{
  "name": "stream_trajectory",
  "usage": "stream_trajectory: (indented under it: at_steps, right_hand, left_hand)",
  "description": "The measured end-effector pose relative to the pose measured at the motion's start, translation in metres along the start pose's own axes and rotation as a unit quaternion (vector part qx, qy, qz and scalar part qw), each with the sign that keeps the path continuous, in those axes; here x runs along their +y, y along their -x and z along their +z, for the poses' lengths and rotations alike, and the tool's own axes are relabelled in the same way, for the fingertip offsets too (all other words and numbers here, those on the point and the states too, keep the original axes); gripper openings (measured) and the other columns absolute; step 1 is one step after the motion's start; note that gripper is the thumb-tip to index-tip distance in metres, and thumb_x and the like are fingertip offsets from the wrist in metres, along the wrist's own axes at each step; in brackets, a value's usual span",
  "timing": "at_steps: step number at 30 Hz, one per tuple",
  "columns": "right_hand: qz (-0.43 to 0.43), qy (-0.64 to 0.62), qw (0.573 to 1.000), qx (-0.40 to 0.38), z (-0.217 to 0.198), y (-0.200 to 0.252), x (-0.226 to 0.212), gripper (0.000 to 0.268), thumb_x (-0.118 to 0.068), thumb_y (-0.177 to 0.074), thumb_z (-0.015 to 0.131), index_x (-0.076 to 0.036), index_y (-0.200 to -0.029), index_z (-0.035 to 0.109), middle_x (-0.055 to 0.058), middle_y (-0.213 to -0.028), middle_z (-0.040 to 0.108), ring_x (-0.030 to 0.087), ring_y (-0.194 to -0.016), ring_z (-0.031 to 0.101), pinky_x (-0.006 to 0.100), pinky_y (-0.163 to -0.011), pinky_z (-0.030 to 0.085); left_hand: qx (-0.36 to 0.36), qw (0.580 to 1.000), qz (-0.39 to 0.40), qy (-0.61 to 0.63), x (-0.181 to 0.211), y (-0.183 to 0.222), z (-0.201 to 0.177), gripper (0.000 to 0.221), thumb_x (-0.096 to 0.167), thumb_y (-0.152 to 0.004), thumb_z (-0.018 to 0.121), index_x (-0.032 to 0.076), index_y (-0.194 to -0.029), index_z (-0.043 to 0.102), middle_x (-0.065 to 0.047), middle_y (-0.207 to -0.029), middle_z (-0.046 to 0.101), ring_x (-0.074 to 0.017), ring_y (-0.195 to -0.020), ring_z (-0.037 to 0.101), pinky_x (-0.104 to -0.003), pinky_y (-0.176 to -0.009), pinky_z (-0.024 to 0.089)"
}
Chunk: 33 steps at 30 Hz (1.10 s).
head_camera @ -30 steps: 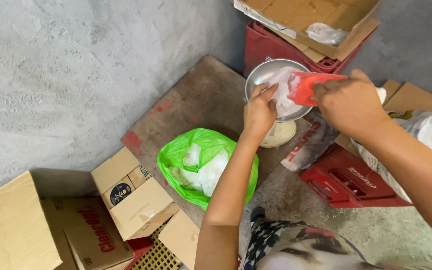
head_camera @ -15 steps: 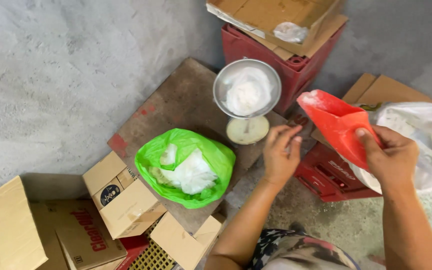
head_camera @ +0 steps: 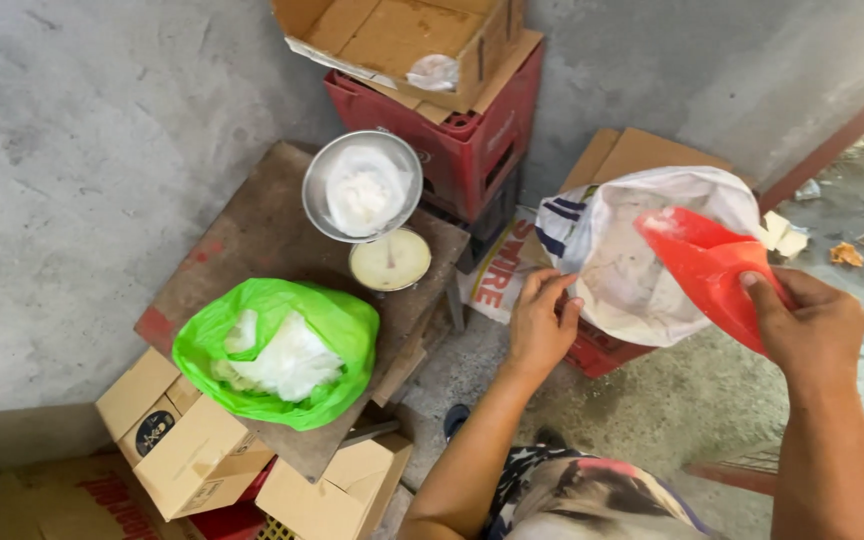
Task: Weigh white powder from a large sack and package it into individual plastic bags.
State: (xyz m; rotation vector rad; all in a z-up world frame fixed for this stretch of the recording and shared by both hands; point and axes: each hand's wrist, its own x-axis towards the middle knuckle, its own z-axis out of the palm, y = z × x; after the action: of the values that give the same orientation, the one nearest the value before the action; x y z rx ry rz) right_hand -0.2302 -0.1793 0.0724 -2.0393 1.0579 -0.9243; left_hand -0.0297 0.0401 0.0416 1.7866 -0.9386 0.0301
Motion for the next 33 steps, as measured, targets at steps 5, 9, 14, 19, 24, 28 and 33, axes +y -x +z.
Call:
stream_trajectory:
  at_steps: [5, 9, 14, 19, 24, 28, 33]
  right_hand:
    - [0.009, 0.18, 0.983, -0.042, 0.011, -0.015, 0.016, 0.035, -0.041, -0.098, 0.081, -0.011, -0.116, 0.081, 0.021, -0.088, 0.076, 0.033, -0.083, 0.074, 0.042, -0.08, 0.057]
    - [0.043, 0.295, 0.939, -0.172, 0.053, -0.027, 0.028, 0.047, -0.055, -0.092, 0.07, -0.021, -0.122, 0.079, 0.018, -0.106, 0.077, 0.039, -0.097, 0.073, 0.048, -0.088, 0.057]
    - [0.043, 0.336, 0.917, -0.212, 0.106, -0.058, 0.042, 0.039, -0.047, -0.092, 0.064, -0.022, -0.118, 0.079, 0.016, -0.113, 0.076, 0.037, -0.104, 0.072, 0.049, -0.09, 0.057]
    - [0.081, 0.43, 0.861, -0.26, 0.16, -0.085, 0.103, 0.04, -0.036, -0.094, 0.06, -0.006, -0.115, 0.078, 0.023, -0.117, 0.074, 0.039, -0.107, 0.072, 0.051, -0.084, 0.058]
    - [0.04, 0.399, 0.867, -0.295, 0.129, -0.091, 0.061, 0.039, -0.038, -0.095, 0.059, -0.012, -0.117, 0.078, 0.019, -0.12, 0.074, 0.039, -0.112, 0.071, 0.049, -0.094, 0.056]
    - [-0.01, 0.448, 0.834, -0.321, 0.115, -0.088, 0.04, 0.04, -0.043, -0.094, 0.061, -0.013, -0.115, 0.077, 0.016, -0.116, 0.076, 0.037, -0.108, 0.073, 0.05, -0.091, 0.058]
    - [-0.041, 0.499, 0.783, -0.369, 0.142, -0.062, 0.052, 0.039, -0.045, -0.104, 0.051, -0.015, -0.107, 0.076, 0.012, -0.102, 0.079, 0.028, -0.091, 0.077, 0.043, -0.082, 0.063]
  left_hand:
    - [-0.03, 0.998, 0.007, -0.045, -0.017, 0.012, 0.03, 0.042, 0.014, -0.085, 0.079, 0.01, -0.126, 0.071, -0.019, -0.136, 0.057, -0.0371, -0.119, 0.061, -0.045, -0.098, 0.051]
    - [-0.099, 0.987, -0.023, -0.124, -0.024, 0.014, 0.037, 0.044, 0.018, -0.083, 0.079, 0.015, -0.126, 0.072, -0.017, -0.131, 0.06, -0.0381, -0.118, 0.061, -0.048, -0.097, 0.05]
    - [-0.174, 0.968, -0.06, -0.172, -0.032, 0.016, 0.044, 0.044, 0.02, -0.085, 0.075, 0.022, -0.129, 0.071, -0.014, -0.124, 0.063, -0.0353, -0.112, 0.065, -0.049, -0.093, 0.05]
    - [-0.159, 0.971, -0.063, -0.169, -0.035, 0.016, 0.048, 0.037, 0.015, -0.086, 0.074, 0.023, -0.122, 0.074, -0.01, -0.116, 0.065, -0.0333, -0.102, 0.067, -0.049, -0.09, 0.05]
    - [-0.085, 0.985, -0.039, -0.146, -0.052, 0.02, 0.051, 0.02, 0.013, -0.082, 0.076, 0.022, -0.099, 0.077, -0.004, -0.104, 0.068, -0.0287, -0.097, 0.068, -0.047, -0.087, 0.049]
    - [-0.051, 0.99, -0.031, -0.13, -0.051, 0.017, 0.05, 0.011, 0.011, -0.082, 0.077, 0.021, -0.087, 0.074, -0.001, -0.095, 0.067, -0.0264, -0.091, 0.068, -0.047, -0.083, 0.046]
    - [-0.06, 0.988, -0.043, -0.136, -0.037, 0.016, 0.049, 0.013, 0.009, -0.081, 0.076, 0.02, -0.088, 0.074, -0.002, -0.094, 0.066, -0.0264, -0.089, 0.067, -0.046, -0.082, 0.045]
